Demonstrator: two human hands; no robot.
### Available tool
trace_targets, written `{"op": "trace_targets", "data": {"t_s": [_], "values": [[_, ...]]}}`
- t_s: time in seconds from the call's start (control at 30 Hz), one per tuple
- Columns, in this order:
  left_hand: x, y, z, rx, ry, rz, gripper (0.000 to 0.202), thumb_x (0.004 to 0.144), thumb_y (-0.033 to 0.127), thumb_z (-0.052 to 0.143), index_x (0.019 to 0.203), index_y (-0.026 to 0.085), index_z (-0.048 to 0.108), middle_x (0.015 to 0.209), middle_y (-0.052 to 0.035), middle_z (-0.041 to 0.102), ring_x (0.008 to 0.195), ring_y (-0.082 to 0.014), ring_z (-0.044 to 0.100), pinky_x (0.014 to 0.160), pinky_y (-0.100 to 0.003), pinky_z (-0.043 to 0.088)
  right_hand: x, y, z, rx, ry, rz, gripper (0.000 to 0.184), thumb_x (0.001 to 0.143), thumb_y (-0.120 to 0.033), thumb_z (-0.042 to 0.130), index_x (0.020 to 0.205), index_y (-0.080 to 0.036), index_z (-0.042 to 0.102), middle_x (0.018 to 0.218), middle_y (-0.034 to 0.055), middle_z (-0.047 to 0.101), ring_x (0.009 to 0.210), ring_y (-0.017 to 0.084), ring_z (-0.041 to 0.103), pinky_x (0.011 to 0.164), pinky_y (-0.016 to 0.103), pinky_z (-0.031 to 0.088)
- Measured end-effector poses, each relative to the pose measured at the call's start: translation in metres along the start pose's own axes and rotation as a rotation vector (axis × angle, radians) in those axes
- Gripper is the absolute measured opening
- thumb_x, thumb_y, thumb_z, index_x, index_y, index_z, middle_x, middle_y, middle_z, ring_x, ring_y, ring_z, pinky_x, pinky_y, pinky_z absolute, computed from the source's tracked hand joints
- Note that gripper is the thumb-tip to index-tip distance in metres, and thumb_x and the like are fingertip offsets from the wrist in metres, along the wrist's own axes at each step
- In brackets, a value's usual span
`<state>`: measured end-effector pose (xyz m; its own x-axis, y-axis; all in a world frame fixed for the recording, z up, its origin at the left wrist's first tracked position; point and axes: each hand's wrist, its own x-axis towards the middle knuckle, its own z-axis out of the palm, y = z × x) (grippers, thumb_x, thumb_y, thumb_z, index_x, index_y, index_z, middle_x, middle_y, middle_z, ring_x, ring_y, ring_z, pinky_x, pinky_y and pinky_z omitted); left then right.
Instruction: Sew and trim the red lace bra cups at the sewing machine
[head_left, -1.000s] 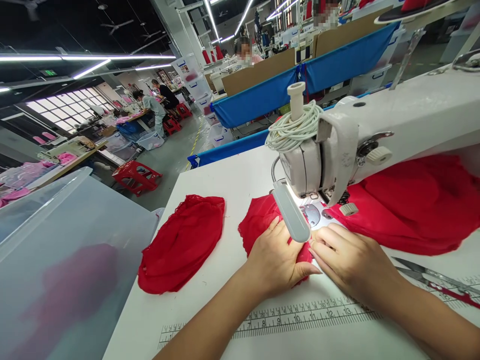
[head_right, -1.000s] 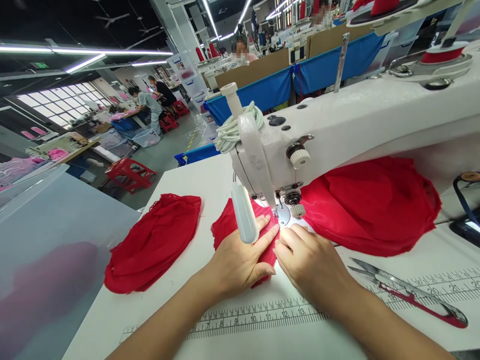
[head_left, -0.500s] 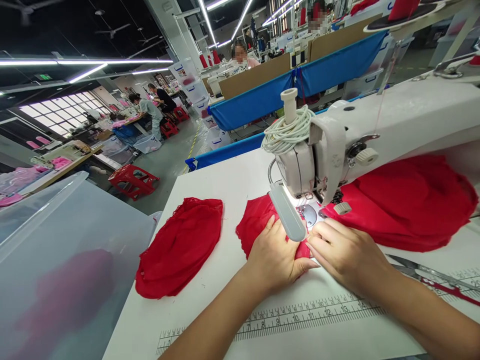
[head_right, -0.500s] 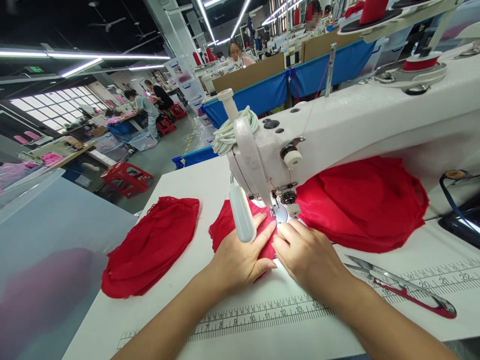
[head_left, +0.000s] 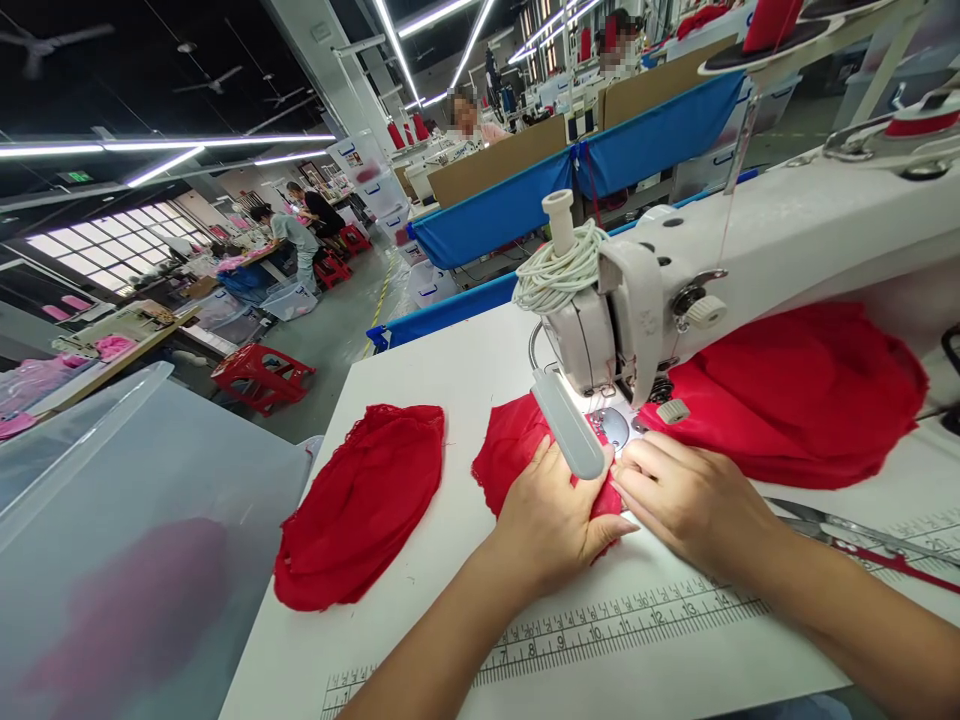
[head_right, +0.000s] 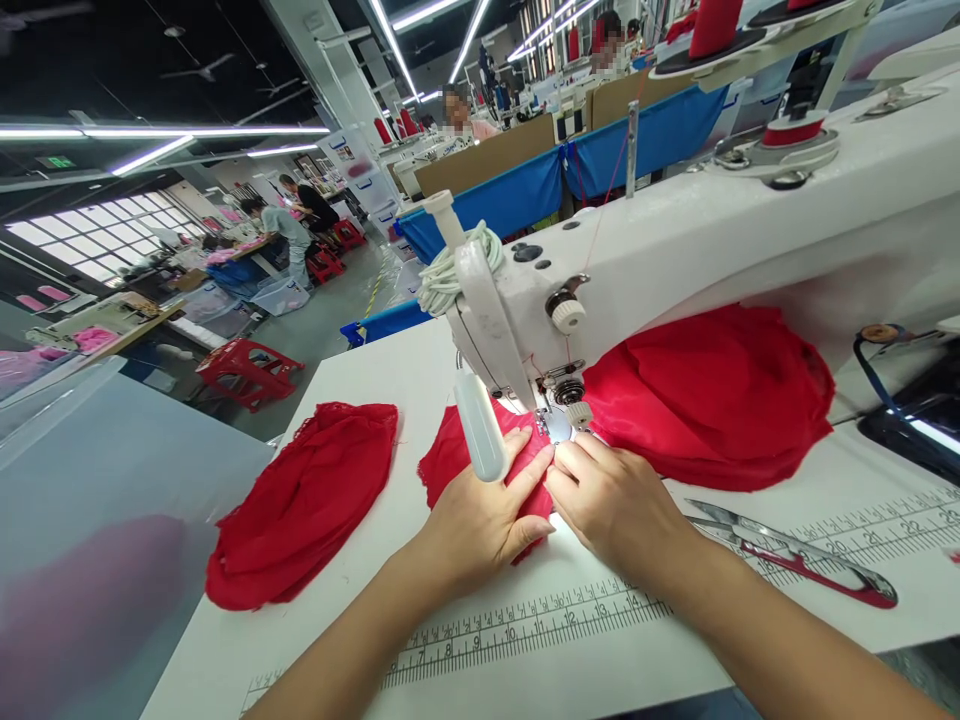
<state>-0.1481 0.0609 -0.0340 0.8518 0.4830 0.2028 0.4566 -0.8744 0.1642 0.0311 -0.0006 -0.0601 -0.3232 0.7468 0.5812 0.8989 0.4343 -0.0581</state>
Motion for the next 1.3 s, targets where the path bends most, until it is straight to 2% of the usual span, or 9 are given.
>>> {"op": "trace_targets", "data": {"t_s": [0.17, 0.6, 0.73, 0.83, 1.03, 1.17, 1.3], "values": [[0.0, 0.001, 0.002, 0.018, 0.008, -0.001, 0.078, 0.092, 0.068, 0.012, 0.131, 0.014, 0.053, 0.126, -0.0166, 0.059, 0.114, -0.0291, 0.056, 0.093, -0.045, 0.05, 0.001, 0.0, -0.001, -0.027, -0.007, -0.004, 0.027, 0.088, -0.011, 0.05, 0.062, -0.018, 0.054, 0.065, 0.0025, 0.049, 0.065, 0.016, 0.037, 0.055, 0.03, 0.024], [-0.002, 0.0, 0.014, 0.055, 0.063, -0.032, 0.085, 0.089, 0.072, 0.01, 0.134, 0.013, 0.051, 0.128, -0.0187, 0.058, 0.115, -0.0315, 0.056, 0.095, -0.052, 0.049, 0.002, 0.002, 0.0, -0.031, -0.035, 0.011, 0.027, 0.089, -0.012, 0.049, 0.064, -0.018, 0.054, 0.068, 0.0028, 0.051, 0.067, 0.015, 0.039, 0.056, 0.029, 0.025], [-0.001, 0.0, 0.018, 0.049, 0.047, -0.047, 0.086, 0.089, 0.072, 0.01, 0.136, 0.012, 0.049, 0.132, -0.0191, 0.056, 0.121, -0.0335, 0.053, 0.095, -0.054, 0.048, 0.001, 0.003, 0.0, -0.034, -0.039, 0.025, 0.026, 0.089, -0.011, 0.049, 0.065, -0.017, 0.055, 0.069, 0.0033, 0.053, 0.068, 0.016, 0.04, 0.056, 0.029, 0.026], [-0.002, 0.001, 0.018, 0.055, 0.029, -0.059, 0.083, 0.09, 0.071, 0.013, 0.139, 0.012, 0.047, 0.136, -0.0194, 0.053, 0.126, -0.0343, 0.049, 0.096, -0.057, 0.047, 0.001, 0.002, 0.0, -0.062, -0.039, 0.014, 0.024, 0.087, -0.008, 0.049, 0.065, -0.017, 0.056, 0.069, 0.0035, 0.053, 0.068, 0.016, 0.04, 0.055, 0.029, 0.026], [-0.001, 0.002, 0.015, 0.032, 0.014, -0.059, 0.079, 0.09, 0.07, 0.021, 0.137, 0.012, 0.047, 0.134, -0.0195, 0.055, 0.123, -0.0334, 0.051, 0.099, -0.059, 0.045, 0.002, 0.001, -0.002, -0.115, -0.065, -0.023, 0.021, 0.081, -0.002, 0.051, 0.067, -0.017, 0.056, 0.07, 0.0044, 0.054, 0.069, 0.017, 0.041, 0.053, 0.029, 0.025], [0.0, 0.003, 0.014, 0.027, 0.027, -0.068, 0.074, 0.092, 0.067, 0.023, 0.134, 0.013, 0.05, 0.132, -0.0186, 0.056, 0.123, -0.0322, 0.051, 0.102, -0.059, 0.042, 0.003, 0.004, -0.004, -0.109, -0.081, -0.032, 0.023, 0.085, -0.007, 0.05, 0.066, -0.018, 0.055, 0.068, 0.004, 0.052, 0.068, 0.017, 0.041, 0.051, 0.029, 0.025], [0.0, 0.004, 0.009, 0.005, 0.014, -0.078, 0.075, 0.092, 0.067, 0.02, 0.134, 0.014, 0.05, 0.13, -0.0182, 0.056, 0.117, -0.0315, 0.053, 0.097, -0.055, 0.046, 0.002, 0.005, -0.003, -0.076, -0.072, -0.015, 0.023, 0.088, -0.01, 0.049, 0.067, -0.018, 0.056, 0.071, 0.004, 0.053, 0.068, 0.016, 0.042, 0.052, 0.028, 0.026]]}}
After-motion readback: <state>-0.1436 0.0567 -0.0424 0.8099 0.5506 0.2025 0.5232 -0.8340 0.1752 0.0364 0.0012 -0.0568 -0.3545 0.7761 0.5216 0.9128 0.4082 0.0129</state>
